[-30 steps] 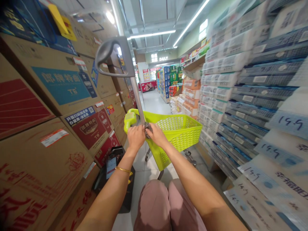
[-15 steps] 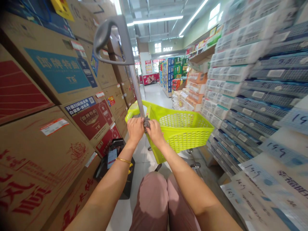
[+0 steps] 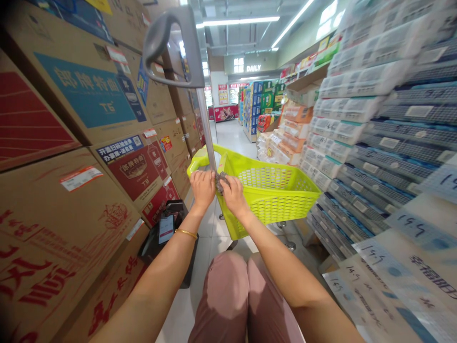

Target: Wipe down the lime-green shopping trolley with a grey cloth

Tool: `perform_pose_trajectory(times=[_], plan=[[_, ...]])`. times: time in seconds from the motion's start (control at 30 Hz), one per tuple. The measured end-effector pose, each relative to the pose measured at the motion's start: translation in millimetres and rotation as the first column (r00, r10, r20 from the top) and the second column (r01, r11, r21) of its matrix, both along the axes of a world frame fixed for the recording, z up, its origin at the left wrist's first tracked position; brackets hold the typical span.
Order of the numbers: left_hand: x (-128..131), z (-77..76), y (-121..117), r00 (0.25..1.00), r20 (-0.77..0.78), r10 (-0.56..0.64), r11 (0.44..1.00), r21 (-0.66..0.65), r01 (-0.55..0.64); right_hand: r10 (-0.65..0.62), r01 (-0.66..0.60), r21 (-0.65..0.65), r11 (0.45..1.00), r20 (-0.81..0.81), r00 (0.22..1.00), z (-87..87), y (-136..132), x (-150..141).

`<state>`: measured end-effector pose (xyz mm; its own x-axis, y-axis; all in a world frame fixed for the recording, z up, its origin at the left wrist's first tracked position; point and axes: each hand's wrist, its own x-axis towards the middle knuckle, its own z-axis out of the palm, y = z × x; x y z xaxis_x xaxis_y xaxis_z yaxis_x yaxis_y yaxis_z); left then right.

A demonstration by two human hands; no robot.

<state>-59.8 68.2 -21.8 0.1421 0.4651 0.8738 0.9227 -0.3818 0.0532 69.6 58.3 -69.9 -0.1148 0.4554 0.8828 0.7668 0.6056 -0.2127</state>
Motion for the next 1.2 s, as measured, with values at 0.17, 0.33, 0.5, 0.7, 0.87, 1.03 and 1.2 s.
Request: perform_pose_trajectory(times=[0.17, 0.33, 0.5, 0.7, 0.87, 1.03, 1.2], plan=[[0, -0.6, 1, 1.000, -0.002, 0.007, 1.000, 0.025, -0.007, -0.101, 0.106, 0.059, 0.993, -0.080, 0.992, 21.8, 10, -19], [-5, 0.2, 3, 1.000, 0.011, 0.000, 0.999, 0.036, 0.000, -0.085, 0.084, 0.061, 0.995, 0.014, 0.996, -12.3, 10, -17], [-7, -0.1, 5, 0.999, 0.031, -0.025, 1.000, -0.006, 0.025, -0.018, 0.031, -0.066, 0.997, 0.187, 0.982, -50.4, 0, -5], [-6, -2.1, 7, 0.996, 0.069, -0.057, 0.998, -0.036, 0.060, -0.075, 0.074, 0.010, 0.997, 0.120, 0.990, -20.6, 3, -11], [-5, -4.2, 6, 0.997, 0.061, -0.045, 0.998, -0.029, 0.047, -0.100, 0.102, 0.016, 0.995, -0.065, 0.993, 19.9, 12, -23], [-6, -4.5, 6, 0.998, 0.042, -0.042, 0.999, -0.010, 0.042, -0.071, 0.070, -0.009, 0.997, -0.042, 0.997, 2.3, 11, -21], [-5, -5.1, 8, 0.997, 0.054, -0.054, 0.998, -0.006, 0.055, -0.055, 0.055, -0.008, 0.998, 0.052, 0.997, -28.8, 3, -10]])
